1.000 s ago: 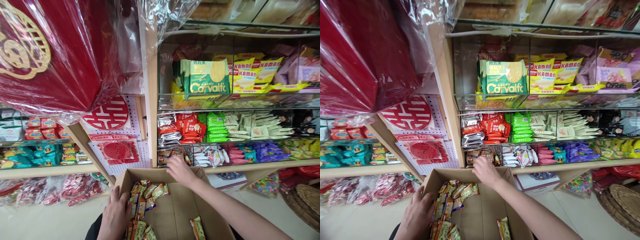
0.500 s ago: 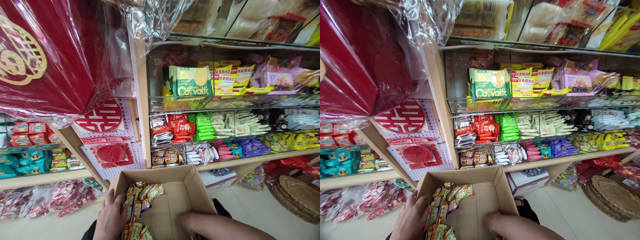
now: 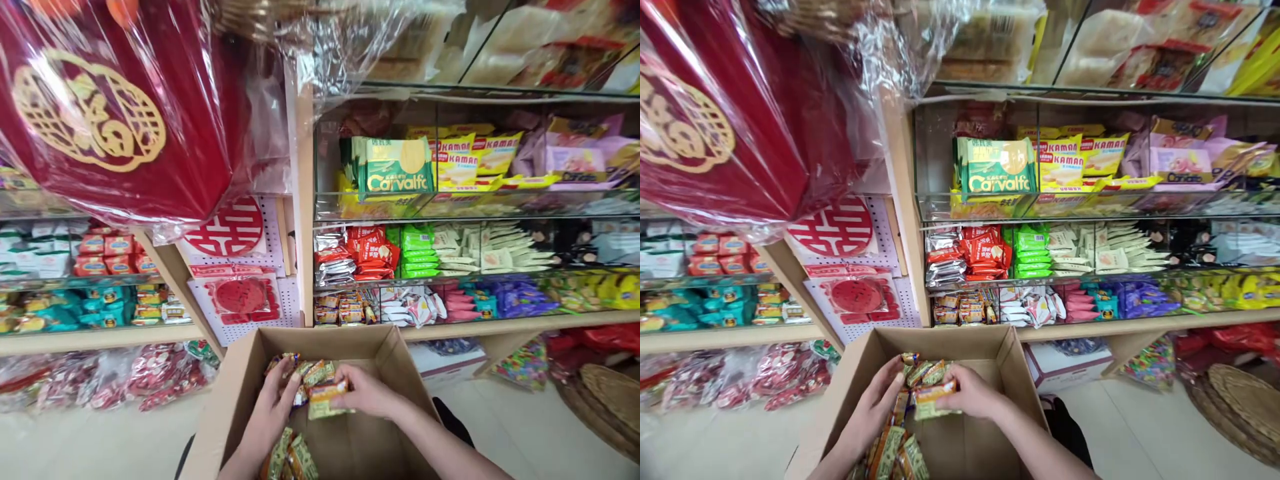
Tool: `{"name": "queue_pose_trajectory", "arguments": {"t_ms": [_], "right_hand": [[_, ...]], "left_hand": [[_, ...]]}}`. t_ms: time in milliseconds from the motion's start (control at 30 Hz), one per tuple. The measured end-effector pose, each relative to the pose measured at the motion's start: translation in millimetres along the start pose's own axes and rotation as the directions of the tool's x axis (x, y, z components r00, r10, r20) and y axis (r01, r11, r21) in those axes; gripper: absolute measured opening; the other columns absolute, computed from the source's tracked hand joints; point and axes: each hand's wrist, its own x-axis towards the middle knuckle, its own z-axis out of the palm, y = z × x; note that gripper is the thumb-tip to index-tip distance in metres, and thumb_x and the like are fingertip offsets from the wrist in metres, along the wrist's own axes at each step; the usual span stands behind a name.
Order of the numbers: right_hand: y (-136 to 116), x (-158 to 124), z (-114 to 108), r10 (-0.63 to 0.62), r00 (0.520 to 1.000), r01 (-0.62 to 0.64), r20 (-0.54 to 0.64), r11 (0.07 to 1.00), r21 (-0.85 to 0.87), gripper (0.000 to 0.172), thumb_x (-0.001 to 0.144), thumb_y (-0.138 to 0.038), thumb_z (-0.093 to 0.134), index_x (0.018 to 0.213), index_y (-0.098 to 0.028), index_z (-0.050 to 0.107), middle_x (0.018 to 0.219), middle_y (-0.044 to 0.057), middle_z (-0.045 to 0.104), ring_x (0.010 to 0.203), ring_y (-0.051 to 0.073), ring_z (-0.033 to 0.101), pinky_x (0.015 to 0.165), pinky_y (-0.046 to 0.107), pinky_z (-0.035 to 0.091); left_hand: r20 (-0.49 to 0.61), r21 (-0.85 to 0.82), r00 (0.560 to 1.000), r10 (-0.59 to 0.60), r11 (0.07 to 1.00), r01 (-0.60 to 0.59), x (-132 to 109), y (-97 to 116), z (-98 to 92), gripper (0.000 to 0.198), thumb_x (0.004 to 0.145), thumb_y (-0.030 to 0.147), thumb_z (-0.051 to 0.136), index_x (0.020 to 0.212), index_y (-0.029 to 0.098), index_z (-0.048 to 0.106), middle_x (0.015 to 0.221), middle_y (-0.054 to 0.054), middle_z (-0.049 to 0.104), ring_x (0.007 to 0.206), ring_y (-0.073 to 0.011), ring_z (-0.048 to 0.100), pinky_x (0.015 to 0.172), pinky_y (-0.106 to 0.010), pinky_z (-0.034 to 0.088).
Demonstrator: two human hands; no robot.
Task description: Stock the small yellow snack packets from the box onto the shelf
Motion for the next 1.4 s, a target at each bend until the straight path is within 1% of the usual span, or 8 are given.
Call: {"name": "queue_pose_trajectory", "arguments": {"t_ms": [233, 533, 767, 867, 967, 1100, 1300, 1400], "right_hand": [[-39, 2, 34, -0.008, 0.928, 0.217, -0.372, 0.824, 0.523, 0.033, 0.077, -0.051, 0.049, 0.075, -0.018, 0.048, 0.064, -0.002, 0.049, 0.058, 0.011, 0.045, 0.052, 0.021, 0.036], [-35, -4, 39, -0.270, 0.641, 0.237, -0.718, 0.960, -0.149, 0.036, 0.089, -0.037, 0.035, 0.062, -0.017, 0.051, 0.057, 0.001, 0.052, 0.054, 0.011, 0.047, 0.052, 0.022, 0.035], [-43, -43, 11, -0.802, 0.371, 0.548, -0.468, 0.596, -0.587, 0.017, 0.084, -0.025, 0.050, 0.091, -0.017, 0.063, 0.069, 0.005, 0.059, 0.066, 0.014, 0.051, 0.062, 0.026, 0.043], [-40, -58, 12, -0.745, 0.452, 0.577, -0.491, 0.664, -0.476, 0.017, 0.079, -0.026, 0.057, 0.094, -0.022, 0.064, 0.090, 0.007, 0.058, 0.086, 0.018, 0.052, 0.075, 0.033, 0.045], [-35, -60, 21, -0.409, 0.636, 0.528, -0.655, 0.849, -0.018, 0.039, 0.077, -0.030, 0.056, 0.115, -0.024, 0.051, 0.119, 0.010, 0.047, 0.106, 0.022, 0.048, 0.084, 0.037, 0.045], [-31, -51, 26, -0.066, 0.856, 0.391, -0.513, 0.733, 0.557, 0.053, 0.076, -0.037, 0.057, 0.123, -0.022, 0.038, 0.099, 0.007, 0.060, 0.086, 0.018, 0.059, 0.067, 0.030, 0.050], [-21, -45, 18, -0.055, 0.932, 0.280, -0.358, 0.736, 0.616, 0.038, 0.065, -0.031, 0.067, 0.099, -0.019, 0.053, 0.088, 0.003, 0.064, 0.075, 0.015, 0.058, 0.060, 0.025, 0.047], [-7, -35, -1, -0.008, 0.916, 0.250, -0.401, 0.794, 0.554, 0.037, 0.063, -0.029, 0.066, 0.096, -0.016, 0.054, 0.084, 0.003, 0.063, 0.067, 0.013, 0.057, 0.053, 0.022, 0.045]], "left_hand": [[0.003, -0.339, 0.995, -0.102, 0.936, 0.097, 7, 15, 34.4, 0.042, 0.071, 0.052, 0.052, 0.085, 0.014, 0.063, 0.069, -0.001, 0.065, 0.070, -0.0153, 0.058, 0.069, -0.025, 0.044], [-0.173, -0.175, 0.979, -0.107, 0.982, 0.076, 1, 30, 40.9, 0.041, 0.070, 0.055, 0.050, 0.061, 0.016, 0.056, 0.051, 0.004, 0.051, 0.054, -0.0098, 0.046, 0.054, -0.020, 0.036], [0.219, -0.399, 0.927, -0.304, 0.839, 0.369, -9, 50, 45.1, 0.042, 0.073, 0.053, 0.049, 0.087, 0.014, 0.059, 0.066, -0.002, 0.059, 0.051, -0.0097, 0.052, 0.042, -0.019, 0.036], [0.315, -0.611, 0.917, -0.246, 0.687, 0.394, -15, 57, 45.7, 0.039, 0.071, 0.034, 0.060, 0.106, 0.019, 0.052, 0.083, -0.002, 0.062, 0.059, -0.0073, 0.056, 0.048, -0.018, 0.041], [0.224, -0.669, 0.962, -0.154, 0.694, 0.267, -20, 57, 46.0, 0.049, 0.070, 0.026, 0.063, 0.115, 0.024, 0.046, 0.105, -0.003, 0.059, 0.080, -0.0103, 0.059, 0.063, -0.021, 0.047], [0.224, -0.594, 0.971, -0.088, 0.777, 0.208, -22, 54, 47.6, 0.062, 0.068, 0.027, 0.064, 0.124, 0.026, 0.039, 0.111, -0.004, 0.058, 0.091, -0.0139, 0.059, 0.070, -0.024, 0.049], [0.269, -0.414, 0.963, -0.001, 0.903, 0.116, -19, 42, 45.7, 0.063, 0.070, 0.033, 0.060, 0.126, 0.021, 0.032, 0.106, -0.007, 0.062, 0.094, -0.0176, 0.059, 0.076, -0.032, 0.050], [0.174, -0.012, 0.973, 0.151, 0.988, -0.152, -9, 33, 28.6, 0.050, 0.074, 0.036, 0.053, 0.121, 0.021, 0.041, 0.115, -0.008, 0.057, 0.108, -0.0198, 0.052, 0.092, -0.037, 0.041]]}}
